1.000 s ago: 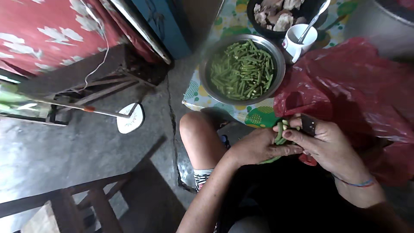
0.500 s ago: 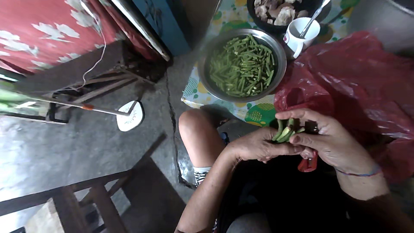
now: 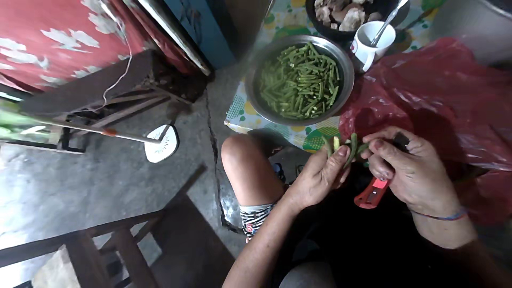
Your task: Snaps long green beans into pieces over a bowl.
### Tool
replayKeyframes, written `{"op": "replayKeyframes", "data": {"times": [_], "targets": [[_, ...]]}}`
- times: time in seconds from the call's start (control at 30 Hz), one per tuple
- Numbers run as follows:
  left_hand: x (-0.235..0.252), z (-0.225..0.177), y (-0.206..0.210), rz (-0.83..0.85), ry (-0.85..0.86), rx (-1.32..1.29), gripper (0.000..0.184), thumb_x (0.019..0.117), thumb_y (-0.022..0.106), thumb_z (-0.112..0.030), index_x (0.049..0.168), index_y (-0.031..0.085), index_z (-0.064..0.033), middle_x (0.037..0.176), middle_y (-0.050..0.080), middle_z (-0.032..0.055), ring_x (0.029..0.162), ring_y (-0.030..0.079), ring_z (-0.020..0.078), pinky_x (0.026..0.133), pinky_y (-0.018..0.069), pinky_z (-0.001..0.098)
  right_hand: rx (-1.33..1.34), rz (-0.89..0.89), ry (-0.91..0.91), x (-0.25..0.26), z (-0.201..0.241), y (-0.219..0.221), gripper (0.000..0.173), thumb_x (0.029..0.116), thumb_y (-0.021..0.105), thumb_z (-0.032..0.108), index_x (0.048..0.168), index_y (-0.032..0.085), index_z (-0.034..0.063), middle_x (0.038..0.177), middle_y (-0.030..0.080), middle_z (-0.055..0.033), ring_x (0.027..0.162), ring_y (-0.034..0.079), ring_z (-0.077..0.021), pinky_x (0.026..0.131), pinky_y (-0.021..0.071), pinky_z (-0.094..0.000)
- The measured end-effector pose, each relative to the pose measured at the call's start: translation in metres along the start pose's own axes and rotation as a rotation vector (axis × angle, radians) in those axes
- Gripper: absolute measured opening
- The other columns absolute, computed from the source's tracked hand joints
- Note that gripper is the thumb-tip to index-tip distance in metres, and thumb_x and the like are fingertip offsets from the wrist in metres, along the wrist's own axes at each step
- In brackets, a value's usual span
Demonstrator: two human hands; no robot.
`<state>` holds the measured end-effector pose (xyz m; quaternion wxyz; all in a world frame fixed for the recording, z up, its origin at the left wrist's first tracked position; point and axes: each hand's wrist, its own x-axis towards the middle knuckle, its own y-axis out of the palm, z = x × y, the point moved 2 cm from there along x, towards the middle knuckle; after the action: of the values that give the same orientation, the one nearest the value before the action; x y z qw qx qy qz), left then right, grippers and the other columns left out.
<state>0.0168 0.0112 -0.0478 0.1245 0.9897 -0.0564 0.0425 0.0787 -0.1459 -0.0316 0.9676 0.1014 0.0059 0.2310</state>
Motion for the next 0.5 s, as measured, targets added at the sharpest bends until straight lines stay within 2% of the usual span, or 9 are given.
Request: {"op": "replayKeyframes", "data": {"times": [0.17, 0.27, 0.33, 0.43, 0.5], "targets": [[0.000, 0.002, 0.002, -0.138, 0.108, 0.144, 0.023, 0.1101, 0.039, -0.019, 0.104, 0.052, -0.0006, 0.071, 0.050, -0.0080, 0.060, 0.046, -0.0057, 0.055, 0.0407, 0.0129, -0.022, 0.014, 0.005, 0.001, 0.005, -0.002, 0.015, 0.0969, 0.063, 0.007, 0.094, 0.073, 0.0175, 0.077, 0.071, 0.0081, 0.049, 0.051, 0.0062, 0.046, 0.0438, -0.0086], [0.002, 0.005, 0.006, -0.206, 0.151, 0.342, 0.026, 0.1085, 0.046, -0.018, 0.107, 0.056, 0.0059, 0.070, 0.050, -0.0021, 0.060, 0.047, -0.0009, 0.058, 0.0434, 0.0174, 0.129, 0.011, 0.099, 0.002, 0.007, 0.002, 0.016, 0.1006, 0.056, 0.008, 0.106, 0.070, 0.0143, 0.080, 0.070, 0.0054, 0.047, 0.048, 0.0054, 0.045, 0.0422, -0.0088], [0.003, 0.007, 0.010, -0.264, 0.215, 0.450, 0.029, 0.1074, 0.049, -0.019, 0.105, 0.058, 0.0081, 0.073, 0.055, 0.0027, 0.063, 0.051, 0.0011, 0.061, 0.0464, 0.0188, 0.236, -0.037, 0.194, 0.001, 0.005, 0.006, 0.019, 0.1024, 0.051, 0.008, 0.111, 0.068, 0.0120, 0.076, 0.066, 0.0048, 0.044, 0.045, 0.0048, 0.042, 0.0410, -0.0089], [0.003, 0.009, 0.015, -0.341, 0.269, 0.567, 0.027, 0.1043, 0.054, -0.017, 0.106, 0.059, 0.0091, 0.080, 0.062, 0.0093, 0.069, 0.058, 0.0061, 0.067, 0.0508, 0.0221, 0.270, -0.133, 0.238, -0.001, -0.001, 0.012, 0.016, 0.1033, 0.050, 0.008, 0.099, 0.065, 0.0119, 0.067, 0.061, 0.0050, 0.043, 0.045, 0.0032, 0.043, 0.0418, -0.0101], [0.003, 0.010, 0.018, -0.363, 0.278, 0.631, 0.024, 0.1027, 0.057, -0.015, 0.107, 0.059, 0.0085, 0.084, 0.065, 0.0128, 0.074, 0.063, 0.0117, 0.071, 0.0537, 0.0270, 0.191, -0.155, 0.148, -0.004, -0.003, 0.015, 0.012, 0.0997, 0.057, 0.008, 0.095, 0.065, 0.0154, 0.063, 0.059, 0.0073, 0.044, 0.047, 0.0026, 0.044, 0.0435, -0.0113]]}}
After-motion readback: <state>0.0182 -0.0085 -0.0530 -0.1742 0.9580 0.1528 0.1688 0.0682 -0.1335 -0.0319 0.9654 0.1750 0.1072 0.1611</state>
